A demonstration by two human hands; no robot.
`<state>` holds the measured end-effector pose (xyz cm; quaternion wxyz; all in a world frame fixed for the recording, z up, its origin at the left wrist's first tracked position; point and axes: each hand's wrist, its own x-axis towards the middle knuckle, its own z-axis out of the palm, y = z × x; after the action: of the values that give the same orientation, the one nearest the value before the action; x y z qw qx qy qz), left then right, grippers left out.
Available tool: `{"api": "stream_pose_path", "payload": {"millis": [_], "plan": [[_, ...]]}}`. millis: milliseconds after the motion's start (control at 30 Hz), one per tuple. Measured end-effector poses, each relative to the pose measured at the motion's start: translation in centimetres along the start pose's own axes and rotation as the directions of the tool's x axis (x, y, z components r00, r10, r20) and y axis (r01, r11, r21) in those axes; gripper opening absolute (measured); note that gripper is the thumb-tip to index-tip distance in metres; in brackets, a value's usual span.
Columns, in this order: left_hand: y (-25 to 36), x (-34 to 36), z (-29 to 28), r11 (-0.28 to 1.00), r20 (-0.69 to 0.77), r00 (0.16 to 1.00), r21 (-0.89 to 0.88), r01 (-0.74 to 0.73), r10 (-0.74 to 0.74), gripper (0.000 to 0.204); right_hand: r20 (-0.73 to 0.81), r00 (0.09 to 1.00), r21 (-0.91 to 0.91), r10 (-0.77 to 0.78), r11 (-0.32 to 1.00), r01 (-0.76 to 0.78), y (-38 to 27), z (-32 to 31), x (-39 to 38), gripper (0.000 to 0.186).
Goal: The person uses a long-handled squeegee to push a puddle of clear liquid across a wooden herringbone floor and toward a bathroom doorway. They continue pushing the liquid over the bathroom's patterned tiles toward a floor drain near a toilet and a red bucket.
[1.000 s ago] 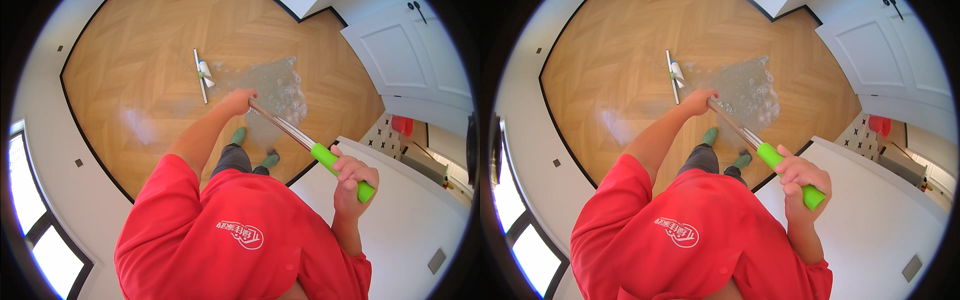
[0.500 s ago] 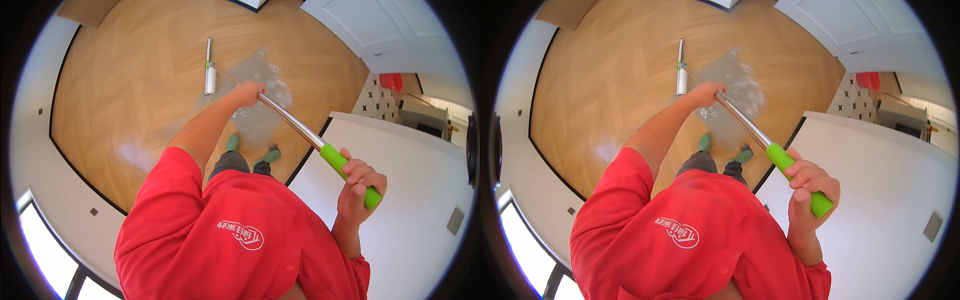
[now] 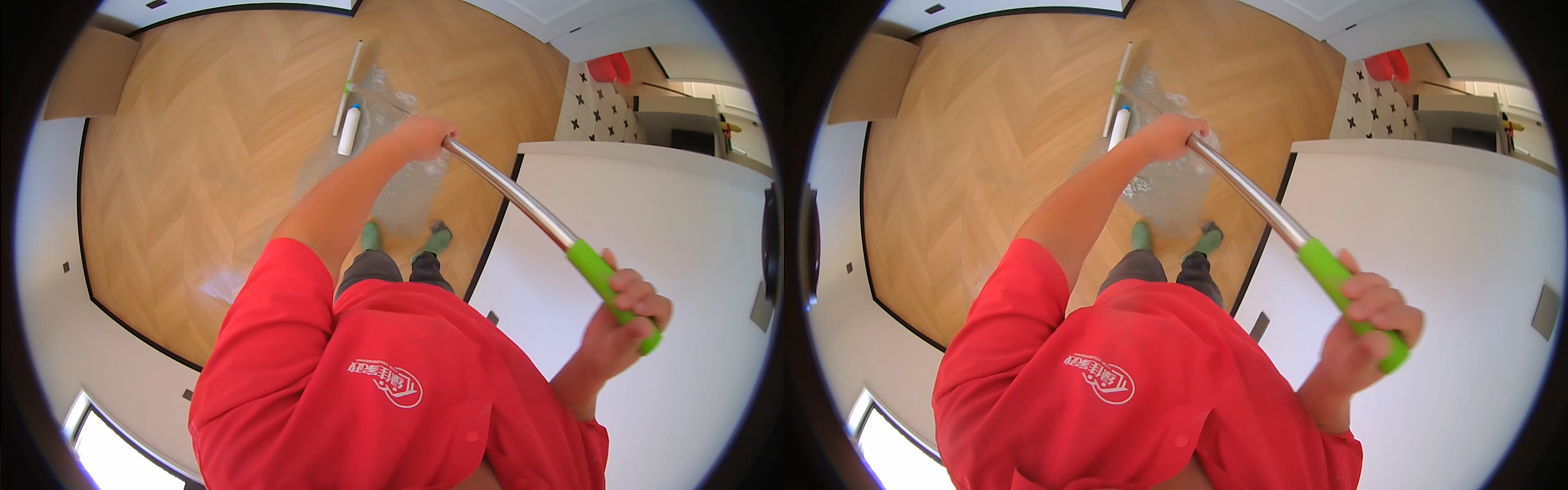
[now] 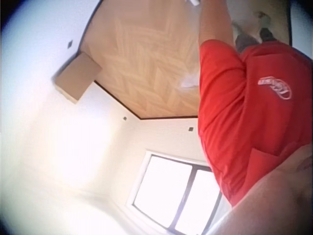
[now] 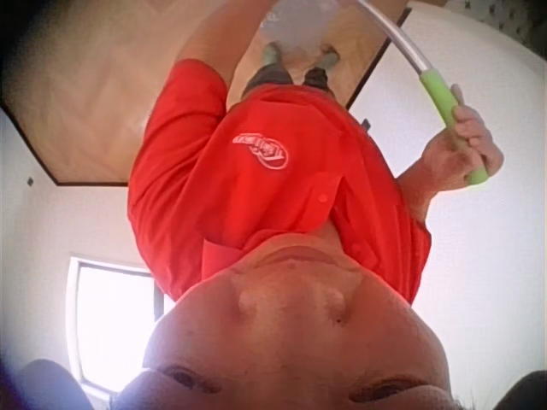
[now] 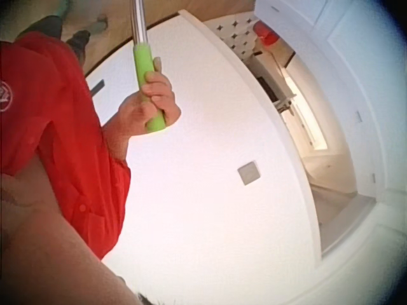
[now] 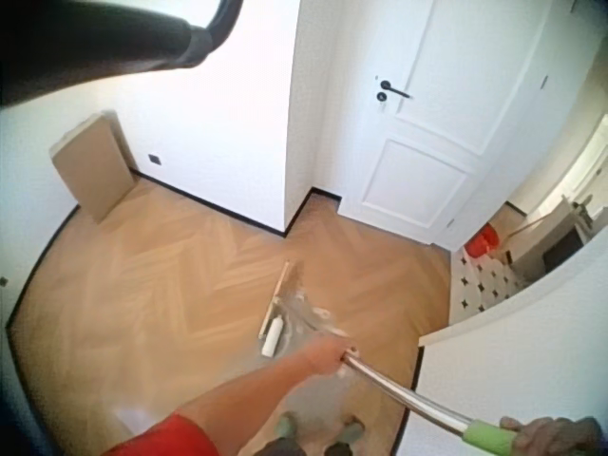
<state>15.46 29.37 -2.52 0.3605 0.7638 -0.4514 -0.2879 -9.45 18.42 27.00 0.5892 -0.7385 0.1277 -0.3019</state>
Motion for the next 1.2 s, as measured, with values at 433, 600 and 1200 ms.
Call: {"api": "stream_pose_path", "payload": {"millis": [433,600,1200], "plan": [[10.4,-7.1,7.2,0.979,-0.214,0.968,-0.182,0.094,-0.133,0.024,0.536,0.844,0.208,-0.005,0.970,-0.126,-3.6,-10.2,6.5,0.028],[11.0,-2.0,7.7,0.968,-0.193,0.957,-0.166,0.186,-0.217,0.023,0.557,0.824,0.235,-0.105,0.971,-0.034,-2.1,-11.8,9.6,0.029],[19.1,24.4,5.8,0.998,-0.246,0.968,-0.048,0.032,-0.043,0.025,0.392,0.881,0.165,-0.265,0.962,0.216,1.2,-26.4,22.8,0.033]]}}
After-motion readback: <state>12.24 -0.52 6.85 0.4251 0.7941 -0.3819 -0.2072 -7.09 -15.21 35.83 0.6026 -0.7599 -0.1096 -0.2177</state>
